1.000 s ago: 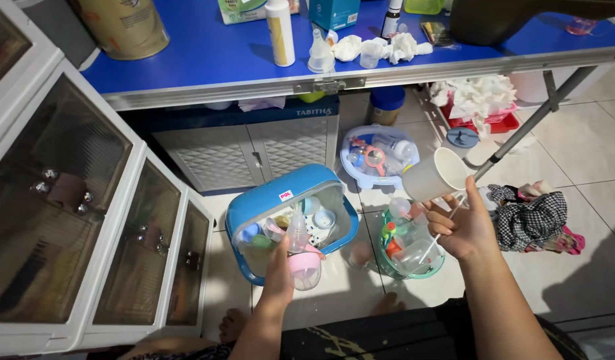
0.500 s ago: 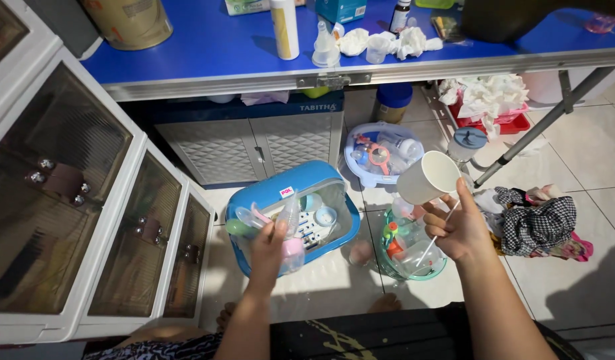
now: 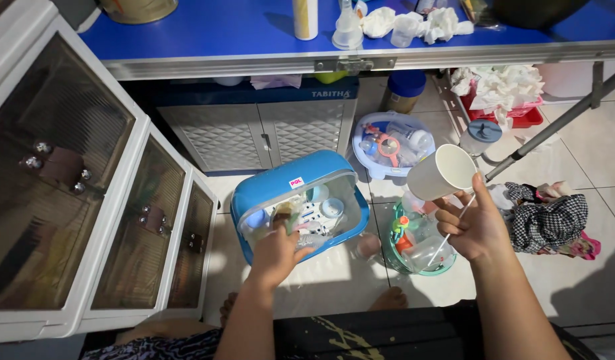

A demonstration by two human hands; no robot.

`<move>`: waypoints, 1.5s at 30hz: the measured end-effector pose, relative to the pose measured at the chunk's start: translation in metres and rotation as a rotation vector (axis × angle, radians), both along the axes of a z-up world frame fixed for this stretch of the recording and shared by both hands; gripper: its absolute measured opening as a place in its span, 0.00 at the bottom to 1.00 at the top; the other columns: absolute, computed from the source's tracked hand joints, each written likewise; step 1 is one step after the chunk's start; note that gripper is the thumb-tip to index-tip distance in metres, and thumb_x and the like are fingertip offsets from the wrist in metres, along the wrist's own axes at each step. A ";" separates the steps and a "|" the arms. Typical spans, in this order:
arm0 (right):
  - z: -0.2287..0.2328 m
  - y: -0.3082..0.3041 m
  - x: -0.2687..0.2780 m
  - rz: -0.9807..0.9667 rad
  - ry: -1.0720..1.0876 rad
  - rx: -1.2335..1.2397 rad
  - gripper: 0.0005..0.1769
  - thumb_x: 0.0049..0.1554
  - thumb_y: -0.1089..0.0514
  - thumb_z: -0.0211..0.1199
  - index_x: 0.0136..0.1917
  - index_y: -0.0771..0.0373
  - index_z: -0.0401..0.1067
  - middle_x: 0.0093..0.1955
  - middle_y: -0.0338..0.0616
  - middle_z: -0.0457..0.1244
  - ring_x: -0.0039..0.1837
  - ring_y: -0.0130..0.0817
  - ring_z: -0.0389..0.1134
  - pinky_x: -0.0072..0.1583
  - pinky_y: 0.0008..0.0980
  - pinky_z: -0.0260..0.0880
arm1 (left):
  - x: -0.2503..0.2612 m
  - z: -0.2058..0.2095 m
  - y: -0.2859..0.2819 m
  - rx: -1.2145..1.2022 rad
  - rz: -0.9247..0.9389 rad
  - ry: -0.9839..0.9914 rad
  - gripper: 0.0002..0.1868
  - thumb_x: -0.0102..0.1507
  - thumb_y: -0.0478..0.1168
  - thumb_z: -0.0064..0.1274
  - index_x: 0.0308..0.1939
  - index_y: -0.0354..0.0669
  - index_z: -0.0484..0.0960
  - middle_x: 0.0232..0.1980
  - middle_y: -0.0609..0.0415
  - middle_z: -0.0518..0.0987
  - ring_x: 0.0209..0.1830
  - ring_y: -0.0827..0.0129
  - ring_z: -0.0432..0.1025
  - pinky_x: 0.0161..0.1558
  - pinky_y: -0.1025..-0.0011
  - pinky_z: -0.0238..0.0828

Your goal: The person cleans baby feeding items from a blue sterilizer basket. They use a long brush to scrub the inside of a baby bottle and a white cup, then wipe the cup with a wet wipe.

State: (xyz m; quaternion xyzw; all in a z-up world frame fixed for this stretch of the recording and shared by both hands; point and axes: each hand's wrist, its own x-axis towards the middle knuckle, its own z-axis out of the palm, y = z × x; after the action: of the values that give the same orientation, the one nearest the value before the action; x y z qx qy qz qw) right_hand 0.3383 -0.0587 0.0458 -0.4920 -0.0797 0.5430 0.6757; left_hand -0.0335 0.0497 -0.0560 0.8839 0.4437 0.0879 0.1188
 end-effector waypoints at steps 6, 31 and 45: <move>-0.004 0.005 -0.005 0.001 0.000 -0.002 0.31 0.61 0.25 0.61 0.52 0.51 0.59 0.48 0.44 0.54 0.33 0.17 0.40 0.32 0.17 0.40 | 0.012 -0.069 0.024 0.212 -0.018 0.179 0.27 0.56 0.66 0.60 0.43 0.49 0.86 0.45 0.49 0.77 0.30 0.56 0.79 0.33 0.53 0.78; -0.024 0.053 -0.006 0.143 0.032 0.097 0.25 0.54 0.29 0.66 0.44 0.46 0.60 0.32 0.29 0.52 0.27 0.17 0.34 0.28 0.20 0.28 | 0.034 -0.157 0.071 -0.199 0.181 0.571 0.39 0.64 0.72 0.48 0.76 0.74 0.59 0.76 0.44 0.57 0.53 0.52 0.76 0.44 0.61 0.76; -0.018 0.046 -0.013 0.107 -0.034 0.042 0.27 0.55 0.29 0.65 0.46 0.49 0.58 0.33 0.32 0.57 0.28 0.19 0.35 0.28 0.21 0.32 | 0.031 -0.118 0.069 -0.471 0.184 0.704 0.31 0.72 0.67 0.36 0.62 0.50 0.79 0.66 0.48 0.73 0.60 0.52 0.74 0.57 0.52 0.68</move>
State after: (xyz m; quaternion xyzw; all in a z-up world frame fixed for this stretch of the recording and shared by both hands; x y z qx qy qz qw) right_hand 0.3250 -0.0123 0.0279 -0.4821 -0.1287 0.5681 0.6544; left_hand -0.0027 0.1186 -0.1743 0.7654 0.5421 -0.3124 0.1504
